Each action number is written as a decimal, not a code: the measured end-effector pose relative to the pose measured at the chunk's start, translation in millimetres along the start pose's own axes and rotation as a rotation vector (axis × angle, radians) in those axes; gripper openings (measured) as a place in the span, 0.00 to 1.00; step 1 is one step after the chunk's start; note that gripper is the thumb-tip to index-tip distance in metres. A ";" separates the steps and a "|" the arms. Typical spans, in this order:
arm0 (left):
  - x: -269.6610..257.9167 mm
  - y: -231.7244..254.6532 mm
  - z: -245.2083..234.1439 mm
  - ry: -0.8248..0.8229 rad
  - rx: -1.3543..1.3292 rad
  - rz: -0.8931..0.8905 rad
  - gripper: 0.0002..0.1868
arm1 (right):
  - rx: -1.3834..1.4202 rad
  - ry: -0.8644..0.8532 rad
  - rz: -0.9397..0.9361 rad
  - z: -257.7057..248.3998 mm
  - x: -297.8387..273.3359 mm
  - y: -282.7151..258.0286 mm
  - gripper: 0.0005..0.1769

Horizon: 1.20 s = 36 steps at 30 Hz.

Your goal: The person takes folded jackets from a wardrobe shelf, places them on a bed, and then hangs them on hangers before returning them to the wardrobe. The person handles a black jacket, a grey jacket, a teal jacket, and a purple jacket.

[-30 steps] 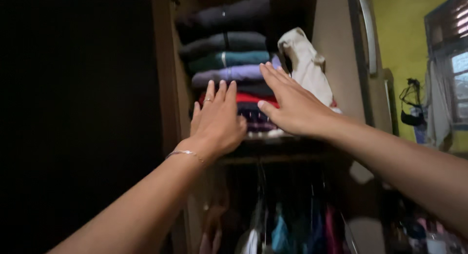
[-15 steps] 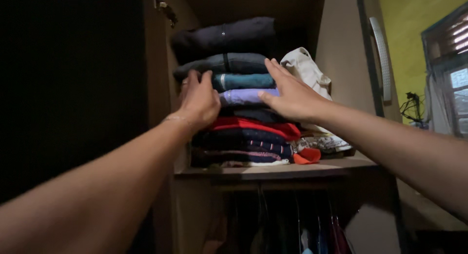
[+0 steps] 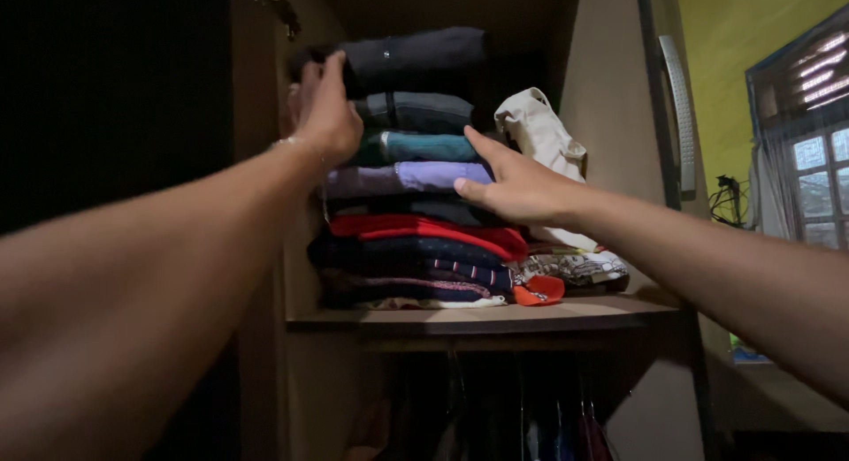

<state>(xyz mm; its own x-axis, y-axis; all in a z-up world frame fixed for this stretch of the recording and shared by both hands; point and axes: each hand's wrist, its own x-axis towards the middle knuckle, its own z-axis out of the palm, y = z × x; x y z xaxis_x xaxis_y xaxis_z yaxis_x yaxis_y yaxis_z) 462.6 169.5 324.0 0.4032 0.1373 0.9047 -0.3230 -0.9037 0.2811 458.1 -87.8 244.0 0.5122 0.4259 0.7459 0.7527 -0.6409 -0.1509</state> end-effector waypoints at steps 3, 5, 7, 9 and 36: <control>21.1 -7.8 -0.9 0.146 -0.073 0.165 0.43 | -0.015 -0.024 0.034 -4.6 -4.3 -8.2 0.50; 39.5 -8.8 -5.7 0.150 -0.278 -0.039 0.40 | -0.005 -0.028 0.054 -7.0 -5.1 -13.7 0.50; 53.5 -6.1 -6.3 0.169 -0.486 -0.231 0.43 | 0.022 -0.027 0.070 -7.4 -6.7 -17.3 0.50; 64.0 -2.6 -7.2 0.213 -0.699 -0.415 0.46 | 0.062 -0.019 0.078 -7.1 -9.0 -18.0 0.50; -16.3 -16.2 -32.9 0.326 -0.036 0.112 0.18 | 0.063 0.106 -0.151 16.6 40.1 -62.0 0.42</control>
<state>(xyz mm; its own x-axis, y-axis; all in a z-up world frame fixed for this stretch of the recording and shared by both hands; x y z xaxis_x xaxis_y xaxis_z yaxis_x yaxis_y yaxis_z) 433.1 195.3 315.2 0.0708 0.1657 0.9836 -0.3818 -0.9065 0.1802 438.8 -20.3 272.5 0.3472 0.4421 0.8270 0.8439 -0.5319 -0.0699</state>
